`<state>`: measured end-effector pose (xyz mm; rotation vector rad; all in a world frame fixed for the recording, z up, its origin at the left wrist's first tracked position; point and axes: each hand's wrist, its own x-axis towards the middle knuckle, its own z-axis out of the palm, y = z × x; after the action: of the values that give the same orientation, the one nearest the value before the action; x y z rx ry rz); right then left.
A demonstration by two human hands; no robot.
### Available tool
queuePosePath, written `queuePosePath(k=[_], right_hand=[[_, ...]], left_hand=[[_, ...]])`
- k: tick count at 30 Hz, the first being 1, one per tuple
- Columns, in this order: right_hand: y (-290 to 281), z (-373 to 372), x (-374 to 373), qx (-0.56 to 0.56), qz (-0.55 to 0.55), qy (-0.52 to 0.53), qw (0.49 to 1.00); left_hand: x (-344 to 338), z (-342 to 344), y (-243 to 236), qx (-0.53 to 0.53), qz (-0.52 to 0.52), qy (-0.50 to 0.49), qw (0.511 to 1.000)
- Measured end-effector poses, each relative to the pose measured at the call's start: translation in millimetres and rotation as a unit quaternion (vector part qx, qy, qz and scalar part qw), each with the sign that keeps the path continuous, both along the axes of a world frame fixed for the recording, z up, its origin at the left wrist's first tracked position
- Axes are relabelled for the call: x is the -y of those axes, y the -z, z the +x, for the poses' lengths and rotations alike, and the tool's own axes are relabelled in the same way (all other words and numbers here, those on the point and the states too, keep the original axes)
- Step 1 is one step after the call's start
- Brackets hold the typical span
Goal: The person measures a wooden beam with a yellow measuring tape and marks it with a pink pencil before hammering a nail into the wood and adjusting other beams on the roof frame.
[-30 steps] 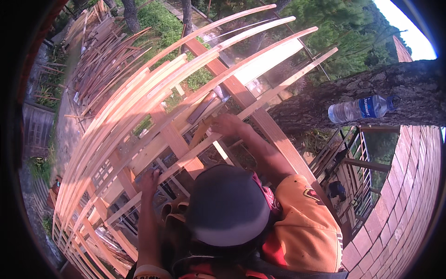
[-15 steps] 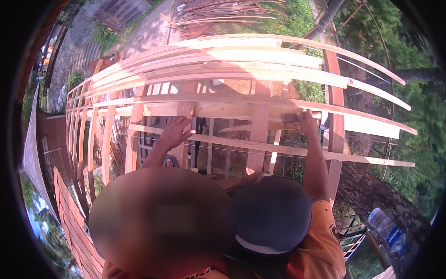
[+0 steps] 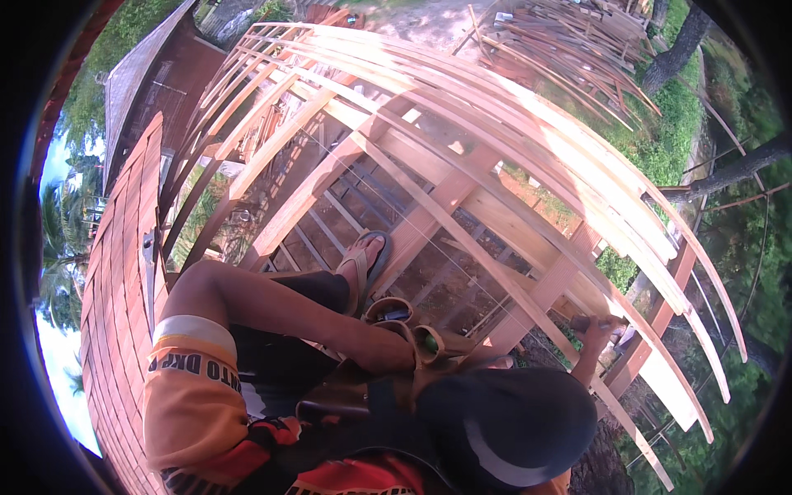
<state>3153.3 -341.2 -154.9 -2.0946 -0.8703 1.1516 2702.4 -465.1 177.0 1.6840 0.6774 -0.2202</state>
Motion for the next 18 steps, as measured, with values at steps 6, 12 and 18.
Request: queuePosePath(k=[6, 12, 18], right_hand=[[-21, -13, -1, 0.080, 0.006, 0.018, 0.997], [-20, -1, 11, 0.055, 0.080, 0.086, 0.992], [-23, 9, 23, -0.213, 0.103, 0.124, 0.964]], left_hand=[[40, 2, 62, -0.114, 0.130, 0.160, 0.972], [34, -5, 74, -0.084, 0.246, 0.114, 0.959], [21, -2, 89, -0.059, 0.291, 0.096, 0.950]])
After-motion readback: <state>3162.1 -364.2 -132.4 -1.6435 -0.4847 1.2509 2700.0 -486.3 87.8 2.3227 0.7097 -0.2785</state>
